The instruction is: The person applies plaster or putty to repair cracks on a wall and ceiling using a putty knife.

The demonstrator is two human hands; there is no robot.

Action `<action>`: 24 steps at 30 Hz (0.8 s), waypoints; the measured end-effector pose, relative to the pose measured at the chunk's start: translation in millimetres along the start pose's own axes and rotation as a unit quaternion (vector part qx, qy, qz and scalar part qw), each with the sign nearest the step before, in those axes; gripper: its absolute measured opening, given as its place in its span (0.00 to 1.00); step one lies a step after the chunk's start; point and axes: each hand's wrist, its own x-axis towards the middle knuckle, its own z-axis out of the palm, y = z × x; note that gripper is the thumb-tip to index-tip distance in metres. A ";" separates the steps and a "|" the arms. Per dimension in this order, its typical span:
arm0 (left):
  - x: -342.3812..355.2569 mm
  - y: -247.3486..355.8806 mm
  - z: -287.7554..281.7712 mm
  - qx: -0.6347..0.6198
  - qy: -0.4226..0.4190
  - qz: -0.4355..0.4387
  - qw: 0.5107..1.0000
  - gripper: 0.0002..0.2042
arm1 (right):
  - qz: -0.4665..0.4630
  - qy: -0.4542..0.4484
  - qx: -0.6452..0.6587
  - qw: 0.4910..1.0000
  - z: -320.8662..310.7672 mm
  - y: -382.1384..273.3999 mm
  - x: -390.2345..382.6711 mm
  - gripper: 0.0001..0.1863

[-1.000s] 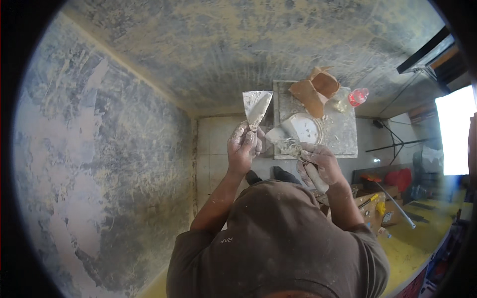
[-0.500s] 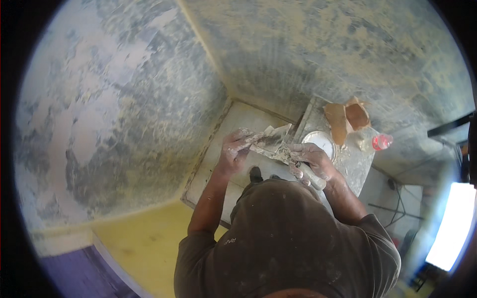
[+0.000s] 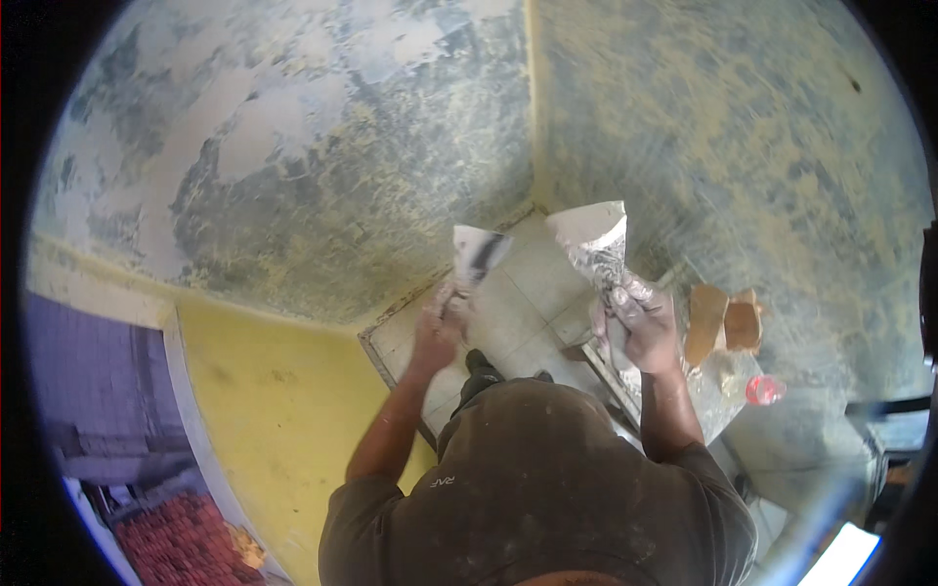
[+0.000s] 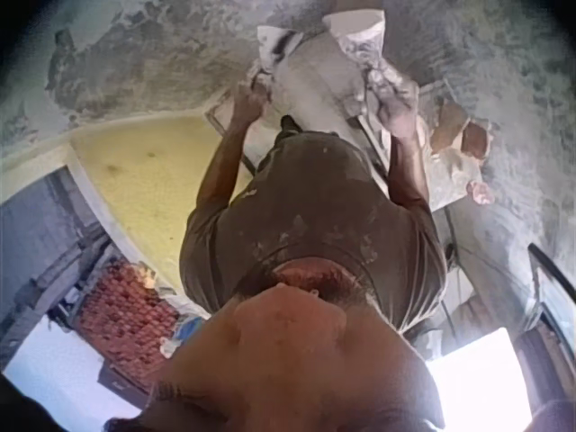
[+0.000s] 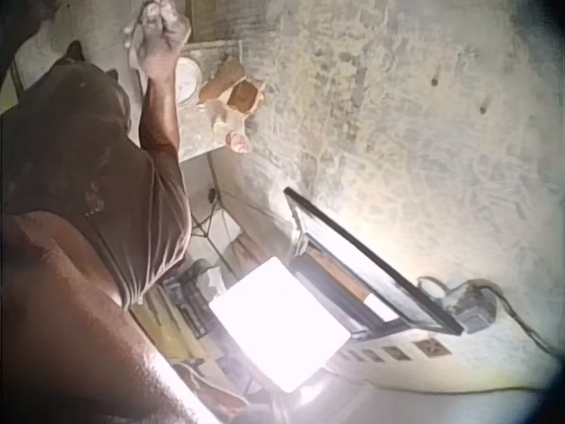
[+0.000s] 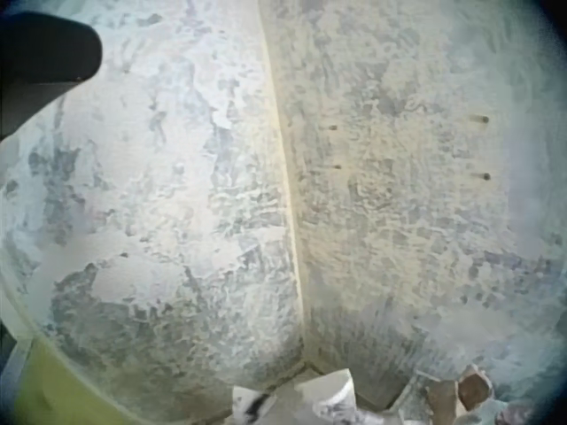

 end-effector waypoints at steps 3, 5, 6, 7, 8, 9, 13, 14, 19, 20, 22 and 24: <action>-6.4 44.2 28.1 -0.199 0.013 -0.100 0.975 0.12 | -0.182 -0.026 -0.344 0.921 8.8 46.0 25.4 0.18; -4.4 62.5 24.2 -0.289 0.024 -0.123 0.949 0.13 | -0.357 0.023 -0.560 0.748 22.6 87.6 38.2 0.22; -2.7 69.2 18.4 -0.311 0.024 -0.131 0.941 0.13 | -0.360 0.005 -0.561 0.745 27.2 107.6 42.5 0.22; 1.0 70.8 10.1 -0.331 0.023 -0.137 0.933 0.13 | -0.380 0.001 -0.574 0.726 32.9 124.5 47.7 0.22; 5.6 65.5 -1.5 -0.340 0.034 -0.132 0.930 0.13 | -0.400 -0.002 -0.585 0.706 35.3 140.9 51.7 0.23; 10.0 57.6 -17.8 -0.341 0.052 -0.141 0.928 0.13 | -0.406 -0.018 -0.582 0.705 30.4 161.3 54.0 0.23; 27.3 24.3 -78.2 -0.271 0.117 -0.120 0.948 0.13 | -0.089 0.026 -0.515 0.852 43.6 190.4 63.6 0.10; 32.7 14.0 -92.7 -0.272 0.127 -0.120 0.946 0.13 | 0.137 0.074 -0.368 0.917 59.8 183.2 70.8 0.10; 54.7 -37.0 -142.5 -0.243 0.169 -0.049 0.954 0.12 | 0.361 -0.059 0.073 0.928 152.9 122.9 121.5 0.14; 54.5 -41.1 -153.9 -0.240 0.156 -0.056 0.957 0.12 | 0.390 -0.124 0.071 0.910 165.0 120.2 132.9 0.16; 59.8 -49.7 -176.7 0.009 0.164 0.079 0.983 0.16 | 0.414 -0.122 0.056 0.900 185.8 125.4 154.4 0.18; 73.3 -62.7 -200.2 0.090 0.143 0.176 0.970 0.18 | 0.432 -0.102 0.140 0.885 192.9 136.3 164.9 0.18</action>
